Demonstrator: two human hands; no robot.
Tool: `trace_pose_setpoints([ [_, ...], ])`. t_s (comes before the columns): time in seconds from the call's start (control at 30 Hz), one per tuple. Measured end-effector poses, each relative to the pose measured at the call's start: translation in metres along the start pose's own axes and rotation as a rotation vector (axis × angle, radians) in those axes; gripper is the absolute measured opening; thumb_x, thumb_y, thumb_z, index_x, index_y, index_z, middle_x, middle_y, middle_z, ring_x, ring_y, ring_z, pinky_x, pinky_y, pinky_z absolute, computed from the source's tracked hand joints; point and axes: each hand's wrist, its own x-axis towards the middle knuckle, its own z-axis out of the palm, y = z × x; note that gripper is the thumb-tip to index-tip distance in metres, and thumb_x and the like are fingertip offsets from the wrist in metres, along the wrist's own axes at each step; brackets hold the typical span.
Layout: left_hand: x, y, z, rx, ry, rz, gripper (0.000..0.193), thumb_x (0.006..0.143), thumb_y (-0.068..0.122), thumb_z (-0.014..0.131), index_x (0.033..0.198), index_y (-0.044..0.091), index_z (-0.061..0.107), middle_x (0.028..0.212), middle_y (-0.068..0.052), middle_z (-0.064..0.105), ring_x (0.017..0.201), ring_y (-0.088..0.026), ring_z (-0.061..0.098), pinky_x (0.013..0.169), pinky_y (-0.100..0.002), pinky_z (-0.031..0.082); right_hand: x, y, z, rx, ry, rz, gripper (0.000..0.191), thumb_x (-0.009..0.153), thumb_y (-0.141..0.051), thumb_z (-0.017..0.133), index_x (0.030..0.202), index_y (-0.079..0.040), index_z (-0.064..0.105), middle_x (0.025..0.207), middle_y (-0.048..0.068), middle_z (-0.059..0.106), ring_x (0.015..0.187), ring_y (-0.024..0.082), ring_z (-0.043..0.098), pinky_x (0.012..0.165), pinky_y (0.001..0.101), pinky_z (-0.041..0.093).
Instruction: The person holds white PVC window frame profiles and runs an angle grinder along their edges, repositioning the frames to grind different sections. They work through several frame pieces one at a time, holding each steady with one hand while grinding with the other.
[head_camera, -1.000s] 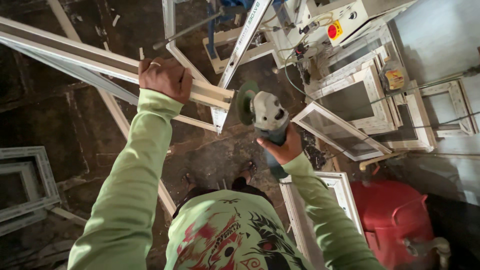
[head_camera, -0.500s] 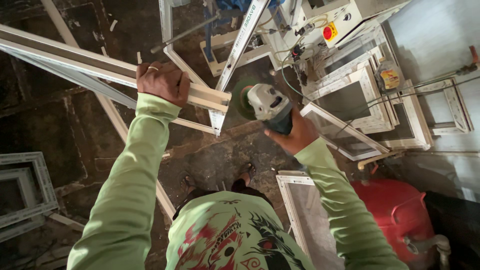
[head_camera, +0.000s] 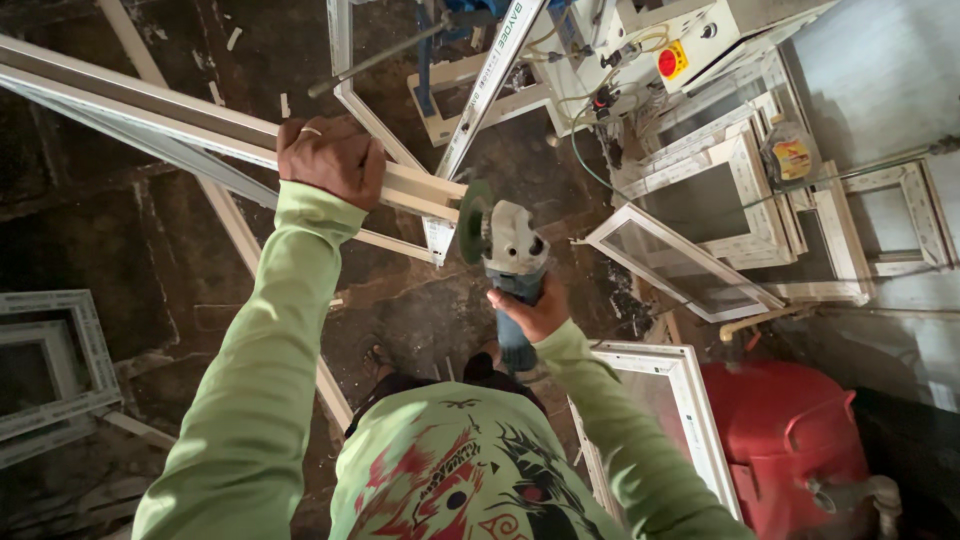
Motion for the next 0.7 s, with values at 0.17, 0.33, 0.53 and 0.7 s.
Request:
trace_pose_setpoints([
  [0.17,0.000,0.001,0.001,0.011,0.032,0.025,0.023,0.098,0.024,0.065,0.077,0.014,0.068,0.092,-0.004,0.072,0.090,-0.029,0.065,0.095,-0.048,0.042,0.008,0.009,-0.002,-0.136,0.114,-0.013,0.048,0.083,-0.012,0.088,0.120,0.002,0.062,0.096,0.010,0.074,0.079,0.019,0.072,0.073,0.0352,0.060],
  [0.33,-0.002,-0.002,0.007,0.039,0.025,0.003,0.026,0.098,0.024,0.066,0.075,0.012,0.066,0.087,-0.005,0.069,0.088,-0.029,0.065,0.094,-0.048,0.043,0.002,-0.034,-0.011,-0.452,0.125,-0.405,0.067,0.082,-0.019,0.089,0.137,0.001,0.055,0.121,0.016,0.070,0.108,0.028,0.070,0.094,0.0409,0.056],
  [0.53,-0.004,-0.006,0.006,0.009,0.039,0.007,0.025,0.097,0.023,0.067,0.075,0.011,0.067,0.083,-0.007,0.067,0.087,-0.031,0.064,0.094,-0.048,0.044,-0.006,-0.123,-0.020,-0.920,-0.008,-0.327,0.068,0.080,-0.034,0.087,0.131,-0.002,0.056,0.108,0.021,0.074,0.097,0.039,0.073,0.079,0.0451,0.058],
  [0.7,-0.003,-0.004,0.006,-0.009,0.036,0.001,0.027,0.096,0.023,0.067,0.072,0.010,0.065,0.082,-0.007,0.069,0.089,-0.030,0.066,0.096,-0.048,0.044,0.010,-0.165,-0.018,-1.221,-0.077,-0.170,0.071,0.075,-0.047,0.086,0.123,-0.002,0.057,0.089,0.023,0.072,0.083,0.047,0.070,0.069,0.0543,0.055],
])
